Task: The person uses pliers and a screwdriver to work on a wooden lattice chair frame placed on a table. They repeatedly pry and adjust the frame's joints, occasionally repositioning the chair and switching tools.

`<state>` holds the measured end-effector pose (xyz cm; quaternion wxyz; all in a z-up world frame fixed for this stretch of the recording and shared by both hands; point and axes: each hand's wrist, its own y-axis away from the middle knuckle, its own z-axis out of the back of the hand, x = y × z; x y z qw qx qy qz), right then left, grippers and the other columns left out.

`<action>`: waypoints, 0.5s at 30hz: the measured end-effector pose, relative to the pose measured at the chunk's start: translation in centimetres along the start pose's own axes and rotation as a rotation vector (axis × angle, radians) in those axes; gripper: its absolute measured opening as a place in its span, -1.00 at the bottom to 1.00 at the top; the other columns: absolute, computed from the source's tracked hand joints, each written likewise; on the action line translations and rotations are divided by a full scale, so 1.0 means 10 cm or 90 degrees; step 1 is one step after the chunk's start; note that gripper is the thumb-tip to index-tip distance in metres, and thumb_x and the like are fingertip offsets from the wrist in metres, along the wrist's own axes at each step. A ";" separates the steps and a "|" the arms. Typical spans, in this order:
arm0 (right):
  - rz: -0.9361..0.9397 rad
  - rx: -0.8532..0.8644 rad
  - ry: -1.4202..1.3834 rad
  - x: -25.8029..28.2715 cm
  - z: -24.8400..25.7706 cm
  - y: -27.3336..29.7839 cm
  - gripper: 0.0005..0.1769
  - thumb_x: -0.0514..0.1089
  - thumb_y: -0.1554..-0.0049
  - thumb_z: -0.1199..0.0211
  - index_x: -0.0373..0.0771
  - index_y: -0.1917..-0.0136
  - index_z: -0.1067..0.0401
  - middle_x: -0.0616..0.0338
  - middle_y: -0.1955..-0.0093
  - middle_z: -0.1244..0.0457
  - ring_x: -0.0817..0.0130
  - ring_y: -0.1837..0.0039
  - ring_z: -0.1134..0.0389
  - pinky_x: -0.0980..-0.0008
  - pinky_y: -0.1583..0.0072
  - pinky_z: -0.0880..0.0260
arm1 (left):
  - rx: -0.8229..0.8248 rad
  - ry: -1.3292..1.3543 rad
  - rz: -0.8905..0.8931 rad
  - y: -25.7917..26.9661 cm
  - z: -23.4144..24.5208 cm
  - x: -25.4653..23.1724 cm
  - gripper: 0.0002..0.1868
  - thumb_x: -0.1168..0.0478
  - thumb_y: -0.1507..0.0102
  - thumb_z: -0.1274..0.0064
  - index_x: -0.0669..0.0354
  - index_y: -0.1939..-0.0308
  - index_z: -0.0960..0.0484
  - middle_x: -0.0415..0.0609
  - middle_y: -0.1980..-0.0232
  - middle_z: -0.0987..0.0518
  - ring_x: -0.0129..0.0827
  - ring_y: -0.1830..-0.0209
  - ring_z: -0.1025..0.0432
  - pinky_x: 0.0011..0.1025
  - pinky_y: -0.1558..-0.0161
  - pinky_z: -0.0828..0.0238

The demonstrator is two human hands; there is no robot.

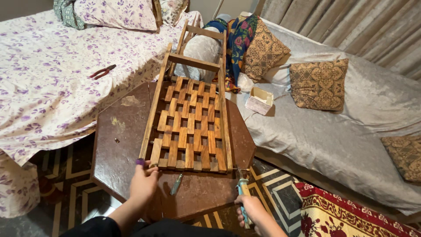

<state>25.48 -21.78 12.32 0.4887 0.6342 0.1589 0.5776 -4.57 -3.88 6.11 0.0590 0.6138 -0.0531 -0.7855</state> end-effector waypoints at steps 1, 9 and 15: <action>0.007 -0.001 -0.001 0.01 0.01 0.00 -0.73 -0.19 -0.16 -0.13 -0.25 -0.11 -0.20 0.21 0.42 -0.15 0.40 0.44 -0.14 0.40 0.40 -0.22 | -0.013 0.000 0.024 -0.01 0.01 0.02 -0.56 0.23 -0.28 0.00 0.11 -0.24 -0.37 0.06 -0.05 -0.71 -0.16 -0.08 -0.61 -0.25 -0.09 -0.49; 0.018 -0.010 -0.011 -0.03 0.00 -0.03 -0.71 -0.15 -0.15 -0.17 -0.25 -0.07 -0.18 0.21 0.40 -0.14 0.43 0.42 -0.14 0.40 0.40 -0.19 | -0.106 -0.003 0.188 -0.13 -0.05 0.43 -0.59 0.39 -0.24 -0.05 0.11 -0.15 -0.38 0.05 0.05 -0.58 -0.23 0.20 -0.49 -0.28 0.19 -0.44; -0.012 -0.004 -0.040 -0.02 0.05 -0.03 -0.71 -0.14 -0.15 -0.18 -0.20 -0.08 -0.17 0.21 0.39 -0.13 0.42 0.41 -0.13 0.41 0.39 -0.15 | -0.148 0.453 0.447 -0.63 -0.42 0.88 -0.96 0.26 -0.30 -0.06 0.09 0.21 -0.52 -0.07 0.39 -0.48 -0.36 0.55 -0.29 -0.43 0.53 -0.14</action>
